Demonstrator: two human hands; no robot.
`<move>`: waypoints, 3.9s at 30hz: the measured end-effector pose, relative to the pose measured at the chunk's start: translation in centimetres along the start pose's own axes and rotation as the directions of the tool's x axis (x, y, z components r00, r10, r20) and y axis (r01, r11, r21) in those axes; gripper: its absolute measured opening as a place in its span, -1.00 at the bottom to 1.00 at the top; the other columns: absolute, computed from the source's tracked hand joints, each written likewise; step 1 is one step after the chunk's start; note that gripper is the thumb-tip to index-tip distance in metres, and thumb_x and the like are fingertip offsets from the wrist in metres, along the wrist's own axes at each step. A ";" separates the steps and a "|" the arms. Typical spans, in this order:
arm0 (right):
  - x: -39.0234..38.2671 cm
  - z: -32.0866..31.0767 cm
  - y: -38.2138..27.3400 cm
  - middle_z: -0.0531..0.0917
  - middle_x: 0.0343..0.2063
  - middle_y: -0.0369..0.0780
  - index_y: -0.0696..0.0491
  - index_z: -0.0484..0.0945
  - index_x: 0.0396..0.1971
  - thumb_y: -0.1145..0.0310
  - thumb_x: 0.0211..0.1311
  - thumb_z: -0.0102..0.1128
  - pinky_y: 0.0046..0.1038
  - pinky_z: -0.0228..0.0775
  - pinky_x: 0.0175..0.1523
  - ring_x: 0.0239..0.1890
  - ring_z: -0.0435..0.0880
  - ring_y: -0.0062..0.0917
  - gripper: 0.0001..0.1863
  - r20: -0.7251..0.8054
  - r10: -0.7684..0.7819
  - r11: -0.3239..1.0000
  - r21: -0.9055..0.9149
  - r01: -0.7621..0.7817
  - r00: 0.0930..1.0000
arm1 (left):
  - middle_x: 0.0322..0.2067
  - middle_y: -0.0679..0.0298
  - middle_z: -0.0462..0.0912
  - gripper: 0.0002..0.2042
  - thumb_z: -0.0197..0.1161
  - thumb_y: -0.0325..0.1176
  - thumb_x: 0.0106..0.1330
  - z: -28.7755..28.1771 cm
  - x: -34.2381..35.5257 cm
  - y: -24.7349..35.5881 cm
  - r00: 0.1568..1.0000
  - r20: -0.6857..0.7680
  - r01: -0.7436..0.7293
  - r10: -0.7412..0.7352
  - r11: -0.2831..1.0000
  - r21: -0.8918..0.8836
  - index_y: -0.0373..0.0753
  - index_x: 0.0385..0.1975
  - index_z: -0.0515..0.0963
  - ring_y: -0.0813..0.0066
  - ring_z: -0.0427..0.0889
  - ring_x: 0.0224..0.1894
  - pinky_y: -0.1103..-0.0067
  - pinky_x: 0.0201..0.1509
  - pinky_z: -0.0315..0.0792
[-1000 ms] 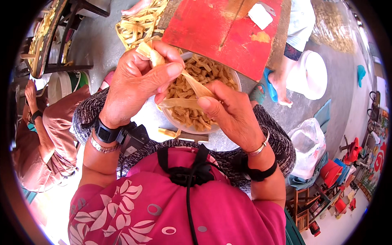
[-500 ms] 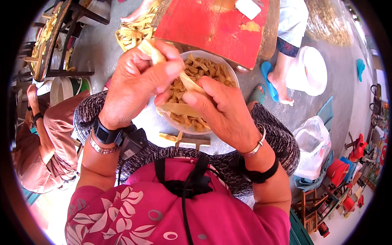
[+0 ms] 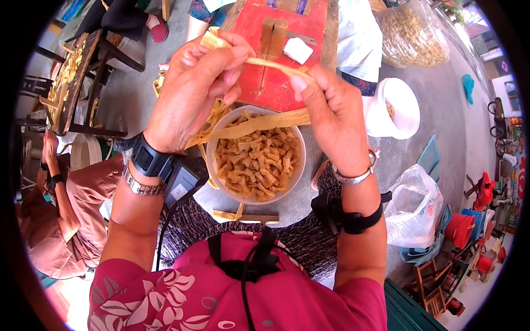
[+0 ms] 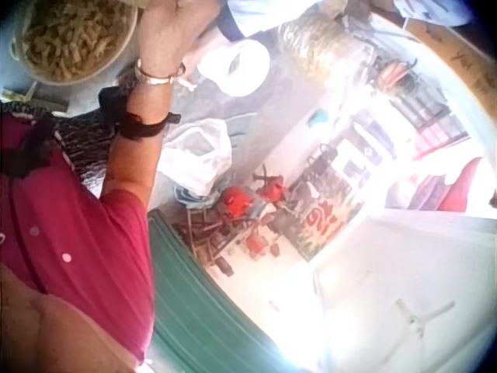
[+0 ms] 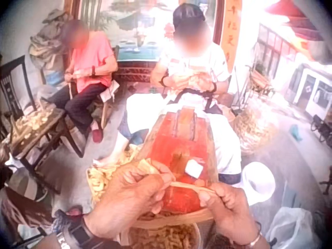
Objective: The person folds and rolls flat, light-colored strips of material by hand, placing the finished rolls into a white plastic bowl.
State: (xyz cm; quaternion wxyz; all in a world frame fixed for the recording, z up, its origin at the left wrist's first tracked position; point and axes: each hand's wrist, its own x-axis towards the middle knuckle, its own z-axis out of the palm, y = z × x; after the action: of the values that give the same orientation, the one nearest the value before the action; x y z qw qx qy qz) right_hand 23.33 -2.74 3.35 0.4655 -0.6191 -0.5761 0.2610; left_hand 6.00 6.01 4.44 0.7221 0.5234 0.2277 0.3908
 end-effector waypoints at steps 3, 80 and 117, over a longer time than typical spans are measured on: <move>1.6 -0.1 -0.1 0.43 -0.68 -0.26 0.20 0.44 -0.48 0.30 0.29 0.04 -0.52 0.19 -0.47 -0.60 0.33 -0.61 -0.74 -0.050 -0.023 0.994 -0.107 0.017 0.998 | -0.64 0.47 0.33 -0.90 0.09 -0.40 0.29 -0.5 1.6 -0.5 0.999 -0.038 -0.006 0.006 1.000 0.005 -0.28 -0.34 0.49 0.80 0.15 -0.65 0.74 -0.58 0.17; -4.6 11.6 1.8 0.49 -0.58 -0.41 0.18 0.49 -0.24 0.08 0.39 -0.16 -0.76 0.12 -0.57 -0.61 0.35 -0.84 -0.57 0.487 0.132 0.870 0.360 -0.336 0.864 | -0.12 0.18 0.50 -0.55 0.19 -0.35 0.24 -7.7 -11.2 -3.6 0.995 0.097 -0.038 -0.008 0.890 0.455 -0.35 0.11 0.33 0.42 0.52 -0.13 0.58 -0.02 0.37; -5.1 11.9 0.1 0.50 -0.57 -0.34 0.13 0.46 -0.26 0.06 0.35 -0.09 -0.67 0.29 -0.38 -0.42 0.46 -0.71 -0.62 0.565 0.186 0.827 0.352 -0.438 0.804 | -0.44 0.28 0.47 -0.47 -0.24 -0.04 0.42 -8.6 -10.6 -2.9 0.930 0.010 0.358 -0.367 0.901 -0.246 -0.44 -0.19 0.51 0.43 0.56 -0.51 0.60 -0.37 0.42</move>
State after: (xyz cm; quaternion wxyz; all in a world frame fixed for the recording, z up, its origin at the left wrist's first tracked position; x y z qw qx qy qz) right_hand 12.10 -4.29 -2.95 0.3805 -0.4864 -0.4842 0.6198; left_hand -5.70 2.06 -2.09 0.8366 0.3724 0.2844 0.2840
